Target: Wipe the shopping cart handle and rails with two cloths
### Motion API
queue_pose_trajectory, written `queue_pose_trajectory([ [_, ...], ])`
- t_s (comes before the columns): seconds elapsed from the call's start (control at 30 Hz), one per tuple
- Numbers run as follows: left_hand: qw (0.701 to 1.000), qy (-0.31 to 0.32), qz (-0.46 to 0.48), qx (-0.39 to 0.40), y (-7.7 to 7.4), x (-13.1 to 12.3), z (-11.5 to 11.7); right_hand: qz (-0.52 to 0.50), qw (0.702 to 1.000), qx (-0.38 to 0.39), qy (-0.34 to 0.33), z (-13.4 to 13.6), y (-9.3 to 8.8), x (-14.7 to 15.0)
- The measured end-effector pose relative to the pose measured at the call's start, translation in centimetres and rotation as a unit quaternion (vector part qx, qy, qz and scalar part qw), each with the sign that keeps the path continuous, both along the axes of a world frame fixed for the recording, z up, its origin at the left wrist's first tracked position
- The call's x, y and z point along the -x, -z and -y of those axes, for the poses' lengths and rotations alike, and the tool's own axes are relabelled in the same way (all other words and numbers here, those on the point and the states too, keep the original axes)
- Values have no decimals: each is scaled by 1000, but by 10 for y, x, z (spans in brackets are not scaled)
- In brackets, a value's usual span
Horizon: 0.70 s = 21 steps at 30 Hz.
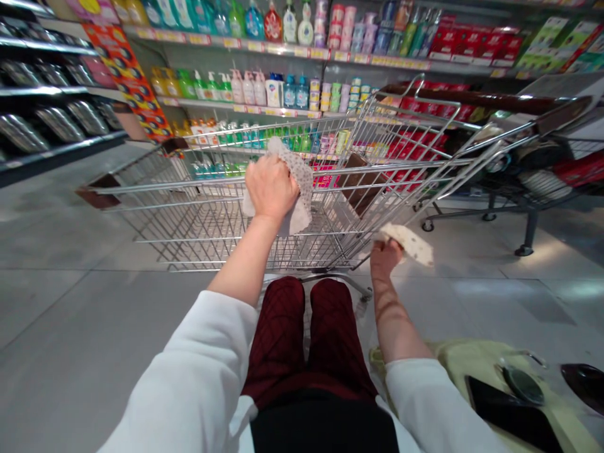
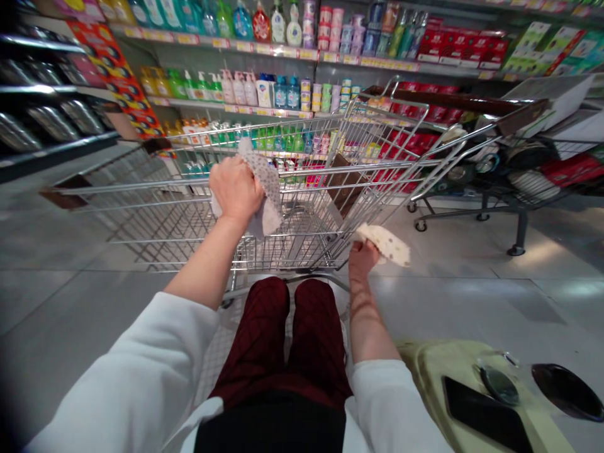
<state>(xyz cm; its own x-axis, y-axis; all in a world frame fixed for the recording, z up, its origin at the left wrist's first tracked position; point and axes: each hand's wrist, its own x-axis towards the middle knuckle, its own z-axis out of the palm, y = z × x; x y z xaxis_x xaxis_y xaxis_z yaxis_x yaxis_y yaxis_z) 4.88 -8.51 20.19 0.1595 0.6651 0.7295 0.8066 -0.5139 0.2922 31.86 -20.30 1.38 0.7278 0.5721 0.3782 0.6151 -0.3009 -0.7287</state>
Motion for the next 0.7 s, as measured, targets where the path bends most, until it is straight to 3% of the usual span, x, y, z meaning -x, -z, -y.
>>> queue_pose_trajectory([
  [0.1, 1000, 0, -3, 0, 0, 0, 0, -73, 994, 73, -19, 18, 66, 31],
  [0.17, 1000, -1, -9, -1, -1, 0, 0, -107, 989, 92, -42, 32, 95, 46],
  [0.23, 1000, -1, -13, -2, -1, 1, 1, -133, 987, 90, -35, 42, 111, 52],
  [0.3, 1000, 3, -11, -1, -1, 1, 1, -152, 986, 69, -27, 48, 114, 47],
  [0.4, 1000, 14, -2, -2, 0, 1, 1, -168, 985, 14, -31, 49, 98, 26],
  [0.5, 1000, 9, 1, -11, 1, 1, 0, -161, 985, -61, -24, 46, 64, 2],
  [0.6, 1000, -1, -4, -23, 2, 0, -1, -132, 981, -145, 5, 39, 16, -16],
  [0.7, 999, -8, -15, -30, 1, 1, 0, -89, 971, -224, 13, 32, -43, -23],
])
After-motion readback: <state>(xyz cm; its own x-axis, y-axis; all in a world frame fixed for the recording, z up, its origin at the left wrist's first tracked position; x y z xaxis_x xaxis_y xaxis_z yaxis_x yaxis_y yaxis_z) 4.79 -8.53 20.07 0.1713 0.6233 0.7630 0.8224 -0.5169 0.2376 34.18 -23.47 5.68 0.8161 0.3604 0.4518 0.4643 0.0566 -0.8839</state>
